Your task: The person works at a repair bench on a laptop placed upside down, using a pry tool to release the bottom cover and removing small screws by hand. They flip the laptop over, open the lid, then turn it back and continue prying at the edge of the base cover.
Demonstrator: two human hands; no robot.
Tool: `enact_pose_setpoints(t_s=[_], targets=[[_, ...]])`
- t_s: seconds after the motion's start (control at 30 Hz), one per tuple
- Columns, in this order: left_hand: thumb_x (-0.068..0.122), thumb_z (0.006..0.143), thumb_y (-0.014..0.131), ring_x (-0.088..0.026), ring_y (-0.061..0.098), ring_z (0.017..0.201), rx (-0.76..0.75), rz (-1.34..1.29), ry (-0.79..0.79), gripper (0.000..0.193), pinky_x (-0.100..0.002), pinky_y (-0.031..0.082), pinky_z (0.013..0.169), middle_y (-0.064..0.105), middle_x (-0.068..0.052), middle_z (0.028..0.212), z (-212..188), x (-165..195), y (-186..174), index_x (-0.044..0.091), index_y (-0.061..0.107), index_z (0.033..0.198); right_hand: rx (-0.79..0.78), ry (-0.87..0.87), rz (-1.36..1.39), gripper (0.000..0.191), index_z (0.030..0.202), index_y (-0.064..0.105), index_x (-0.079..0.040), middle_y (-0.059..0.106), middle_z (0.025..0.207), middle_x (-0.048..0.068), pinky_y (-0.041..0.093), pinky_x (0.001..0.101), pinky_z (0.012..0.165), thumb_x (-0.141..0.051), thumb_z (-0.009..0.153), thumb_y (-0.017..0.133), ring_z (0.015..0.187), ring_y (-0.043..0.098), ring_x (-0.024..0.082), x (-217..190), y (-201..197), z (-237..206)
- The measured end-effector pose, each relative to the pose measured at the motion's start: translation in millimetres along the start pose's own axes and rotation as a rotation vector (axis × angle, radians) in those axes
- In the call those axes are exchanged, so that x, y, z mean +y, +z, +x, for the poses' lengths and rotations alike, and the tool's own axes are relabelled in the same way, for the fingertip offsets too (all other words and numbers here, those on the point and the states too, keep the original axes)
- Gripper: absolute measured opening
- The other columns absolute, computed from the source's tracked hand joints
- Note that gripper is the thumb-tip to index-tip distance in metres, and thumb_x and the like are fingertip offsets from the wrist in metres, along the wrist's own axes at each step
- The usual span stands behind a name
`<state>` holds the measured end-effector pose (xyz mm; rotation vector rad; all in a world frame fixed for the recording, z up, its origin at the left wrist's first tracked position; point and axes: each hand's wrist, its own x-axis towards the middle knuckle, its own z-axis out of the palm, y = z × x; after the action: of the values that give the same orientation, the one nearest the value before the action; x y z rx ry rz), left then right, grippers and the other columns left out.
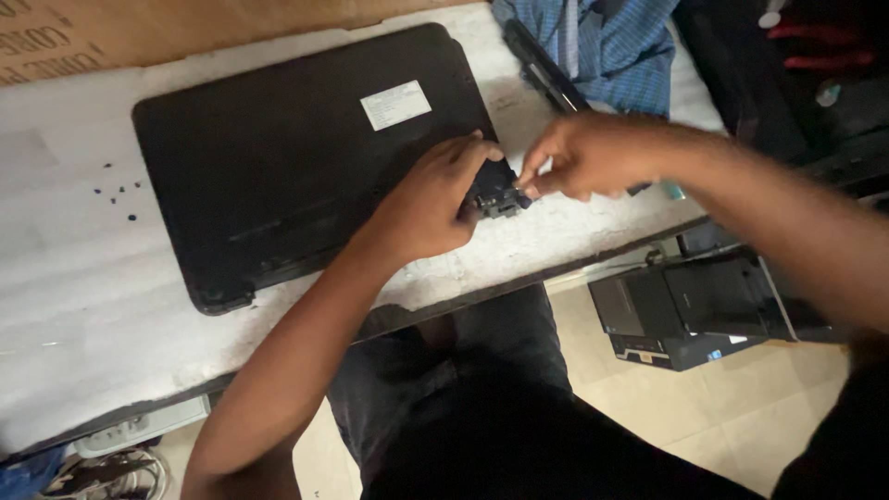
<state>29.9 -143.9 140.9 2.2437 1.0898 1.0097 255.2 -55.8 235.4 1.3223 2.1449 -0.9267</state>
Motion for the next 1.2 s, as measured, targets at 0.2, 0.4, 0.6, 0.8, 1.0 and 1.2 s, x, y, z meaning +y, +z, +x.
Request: enact_pose_setpoints(t_s=[0.2,0.4,0.6,0.8,1.0,1.2], targets=[[-0.003,0.075,0.067,-0.043,0.048,0.14,0.014,0.015,0.012,0.06,-0.049,0.04,0.114,0.059,-0.025,0.137,1,2,-1,0.003,0.051,0.133,-0.181,-0.072,-0.144,0.032,0.116,0.077,-0.014,0.068,0.06,0.009,0.044,0.0372,0.043,-0.029,0.088,0.075,0.043,0.053,0.022,-23,-27,22],[-0.003,0.073,0.07,-0.044,0.05,0.136,0.054,0.021,0.018,0.061,-0.049,0.041,0.113,0.058,-0.027,0.138,-2,-5,5,0.004,0.053,0.131,0.464,-0.461,-0.542,0.02,0.099,0.084,-0.022,0.076,0.082,0.004,0.057,0.0423,0.061,-0.032,0.082,0.079,0.07,0.073,0.026,-18,26,8],[-0.003,0.07,0.069,-0.045,0.051,0.132,0.054,-0.034,0.026,0.069,-0.049,0.042,0.112,0.059,-0.026,0.136,-7,-10,11,0.002,0.05,0.136,0.684,-0.279,-0.395,0.023,0.112,0.076,-0.013,0.071,0.076,0.019,0.055,0.05,0.058,-0.013,0.091,0.065,0.067,0.07,0.039,-19,86,-25],[-0.004,0.07,0.066,-0.044,0.05,0.134,0.067,0.015,0.001,0.067,-0.049,0.041,0.113,0.059,-0.025,0.138,-3,-1,9,0.004,0.054,0.135,0.848,-0.313,-0.308,0.021,0.109,0.075,-0.011,0.069,0.072,0.018,0.055,0.0494,0.06,-0.013,0.089,0.067,0.065,0.069,0.038,-14,108,-19],[-0.001,0.079,0.066,-0.04,0.051,0.134,0.026,0.125,0.086,0.05,-0.049,0.038,0.114,0.061,-0.016,0.139,0,5,8,0.006,0.066,0.129,0.995,-0.449,-0.299,0.032,0.117,0.072,-0.009,0.068,0.074,0.013,0.053,0.0459,0.054,-0.008,0.085,0.068,0.06,0.067,0.035,12,128,-1],[-0.001,0.079,0.067,-0.038,0.053,0.133,0.023,0.117,0.098,0.039,-0.048,0.039,0.114,0.064,-0.013,0.135,5,7,3,0.006,0.073,0.118,1.141,-0.515,-0.302,0.031,0.118,0.071,-0.009,0.067,0.075,0.01,0.053,0.0425,0.053,-0.01,0.086,0.07,0.062,0.068,0.03,12,137,5]])
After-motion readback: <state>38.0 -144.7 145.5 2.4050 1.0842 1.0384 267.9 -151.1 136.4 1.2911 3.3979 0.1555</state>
